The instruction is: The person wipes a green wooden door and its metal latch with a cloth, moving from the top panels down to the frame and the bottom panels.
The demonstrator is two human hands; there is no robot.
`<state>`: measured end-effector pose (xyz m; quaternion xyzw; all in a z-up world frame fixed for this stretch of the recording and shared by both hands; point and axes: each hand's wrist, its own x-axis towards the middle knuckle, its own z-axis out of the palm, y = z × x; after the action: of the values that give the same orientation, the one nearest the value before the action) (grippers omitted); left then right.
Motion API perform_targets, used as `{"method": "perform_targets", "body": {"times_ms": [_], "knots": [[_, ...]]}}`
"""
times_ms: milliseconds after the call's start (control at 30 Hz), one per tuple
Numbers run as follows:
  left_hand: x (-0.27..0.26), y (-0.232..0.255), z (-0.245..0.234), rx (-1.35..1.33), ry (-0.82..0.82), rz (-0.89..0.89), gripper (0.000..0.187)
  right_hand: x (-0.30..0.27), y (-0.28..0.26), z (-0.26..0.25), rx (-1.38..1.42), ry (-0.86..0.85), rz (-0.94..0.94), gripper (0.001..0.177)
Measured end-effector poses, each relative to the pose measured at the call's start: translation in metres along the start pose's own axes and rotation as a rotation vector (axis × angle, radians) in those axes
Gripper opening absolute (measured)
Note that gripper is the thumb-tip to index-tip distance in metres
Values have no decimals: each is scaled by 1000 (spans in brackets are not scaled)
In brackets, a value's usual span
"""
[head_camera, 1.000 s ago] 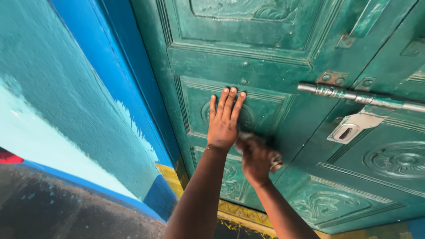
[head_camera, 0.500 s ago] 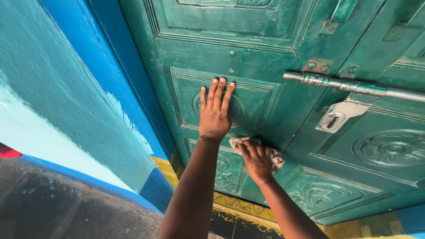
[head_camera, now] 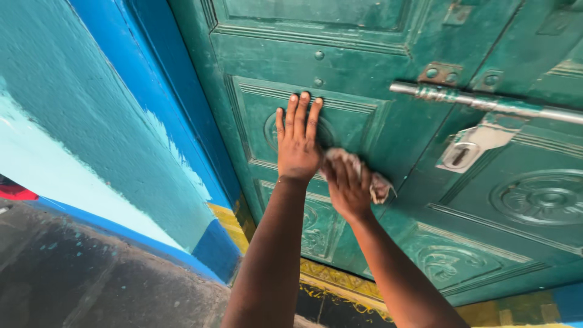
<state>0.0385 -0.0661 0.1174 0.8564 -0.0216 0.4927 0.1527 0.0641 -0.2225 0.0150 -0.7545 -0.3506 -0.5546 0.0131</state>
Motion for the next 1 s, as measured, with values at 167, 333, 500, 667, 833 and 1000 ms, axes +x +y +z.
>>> {"method": "perform_targets", "body": {"times_ms": [167, 333, 500, 667, 833, 1000], "knots": [[3, -9, -10, 21, -45, 41, 89, -28, -20, -4, 182, -412, 175, 36], [9, -24, -23, 36, -144, 114, 84, -19, -15, 2, 327, 9, 692, 33], [16, -76, -50, 144, -327, 300, 76, -31, -65, 24, 38, -30, 524, 52], [11, -161, -84, 213, -310, 196, 75, -53, -83, 19, 303, -137, 717, 68], [2, -175, -63, 269, -330, 196, 73, -65, -91, 53, 409, 104, 1241, 62], [-4, -184, -53, 221, -312, 213, 71, -44, -139, 80, -18, -81, 1153, 78]]}}
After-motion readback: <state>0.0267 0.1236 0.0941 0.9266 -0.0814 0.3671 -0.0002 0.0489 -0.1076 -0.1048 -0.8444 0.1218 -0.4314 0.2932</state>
